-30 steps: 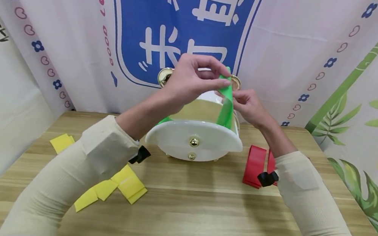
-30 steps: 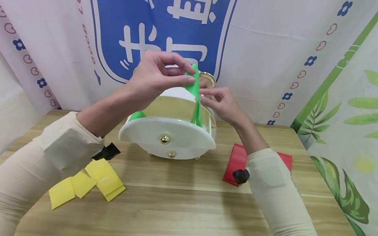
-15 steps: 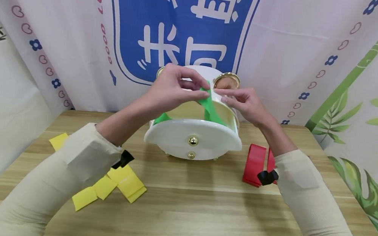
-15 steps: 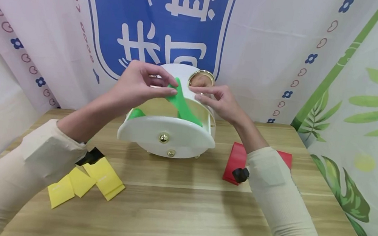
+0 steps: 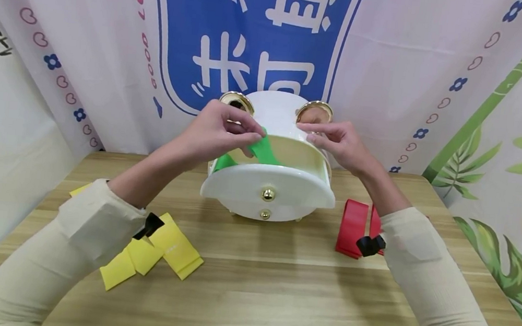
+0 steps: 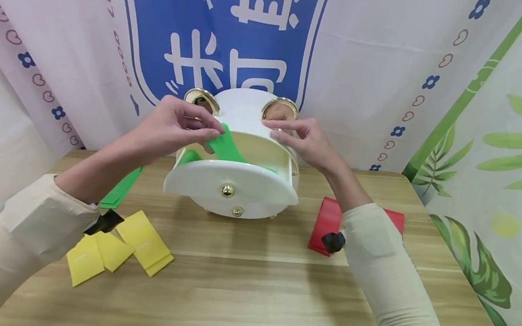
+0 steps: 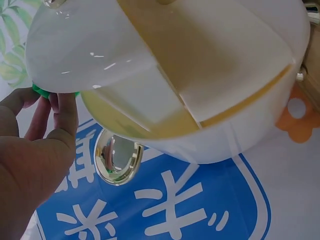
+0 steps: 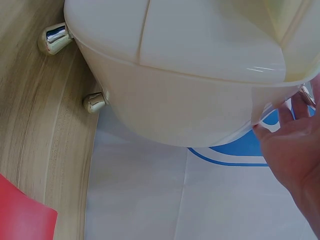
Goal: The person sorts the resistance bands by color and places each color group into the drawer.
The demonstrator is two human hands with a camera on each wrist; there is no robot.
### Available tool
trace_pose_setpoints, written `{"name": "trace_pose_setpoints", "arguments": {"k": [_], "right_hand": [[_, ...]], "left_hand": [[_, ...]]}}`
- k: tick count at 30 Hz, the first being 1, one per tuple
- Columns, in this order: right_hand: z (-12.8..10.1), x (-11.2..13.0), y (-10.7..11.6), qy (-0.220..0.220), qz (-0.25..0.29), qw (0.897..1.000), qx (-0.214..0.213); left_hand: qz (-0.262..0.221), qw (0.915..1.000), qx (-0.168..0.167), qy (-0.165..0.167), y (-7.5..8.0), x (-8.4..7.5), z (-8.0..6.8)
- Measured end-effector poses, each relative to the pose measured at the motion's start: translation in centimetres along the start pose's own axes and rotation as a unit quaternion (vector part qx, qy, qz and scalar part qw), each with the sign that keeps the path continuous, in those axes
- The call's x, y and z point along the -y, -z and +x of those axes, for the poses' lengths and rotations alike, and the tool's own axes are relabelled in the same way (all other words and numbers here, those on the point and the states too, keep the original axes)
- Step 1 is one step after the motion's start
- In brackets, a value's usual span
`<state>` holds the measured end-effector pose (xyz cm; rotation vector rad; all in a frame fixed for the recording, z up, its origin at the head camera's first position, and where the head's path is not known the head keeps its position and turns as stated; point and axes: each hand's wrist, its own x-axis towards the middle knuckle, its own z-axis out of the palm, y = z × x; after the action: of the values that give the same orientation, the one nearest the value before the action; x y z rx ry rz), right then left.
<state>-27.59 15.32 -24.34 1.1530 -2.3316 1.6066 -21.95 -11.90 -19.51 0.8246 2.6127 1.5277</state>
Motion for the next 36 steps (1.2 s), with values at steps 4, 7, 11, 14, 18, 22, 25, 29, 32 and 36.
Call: {"name": "trace_pose_setpoints", "arguments": {"k": [4,7,11,14,18,22,25,29,32,36], "right_hand": [[0.0,0.0,-0.1,0.000,0.004,1.000,-0.002],[0.0,0.0,-0.1,-0.002,0.002,1.000,-0.002],[-0.1,0.0,-0.1,-0.005,-0.002,1.000,-0.001],[-0.1,0.0,-0.1,-0.003,0.000,1.000,0.001],[-0.1,0.1,-0.1,-0.001,-0.001,1.000,0.002],[0.1,-0.8,0.2,0.001,0.001,1.000,-0.001],[0.4,-2.1,0.4,0.008,0.009,1.000,-0.004],[0.5,-2.8,0.6,0.011,0.015,1.000,-0.004],[0.4,-2.8,0.6,0.006,0.013,1.000,-0.005],[0.4,-2.8,0.6,0.000,0.006,1.000,-0.006]], "left_hand": [[0.037,0.9993,0.003,0.003,0.2,0.6,-0.3],[0.059,0.9982,0.002,0.007,0.4,0.9,-0.6],[0.083,0.9965,-0.001,0.007,0.6,1.6,-0.8],[0.099,0.9951,0.000,0.004,0.9,2.1,-1.1],[0.104,0.9946,0.000,0.000,1.2,2.7,-1.4],[0.109,0.9940,0.006,-0.002,1.6,3.3,-1.7],[0.119,0.9928,0.009,0.001,1.8,3.5,-1.9],[0.135,0.9908,0.006,-0.001,1.8,3.7,-2.0],[0.151,0.9884,0.009,-0.011,1.9,4.0,-2.1],[0.175,0.9844,0.004,-0.020,2.2,4.3,-2.3]]}}
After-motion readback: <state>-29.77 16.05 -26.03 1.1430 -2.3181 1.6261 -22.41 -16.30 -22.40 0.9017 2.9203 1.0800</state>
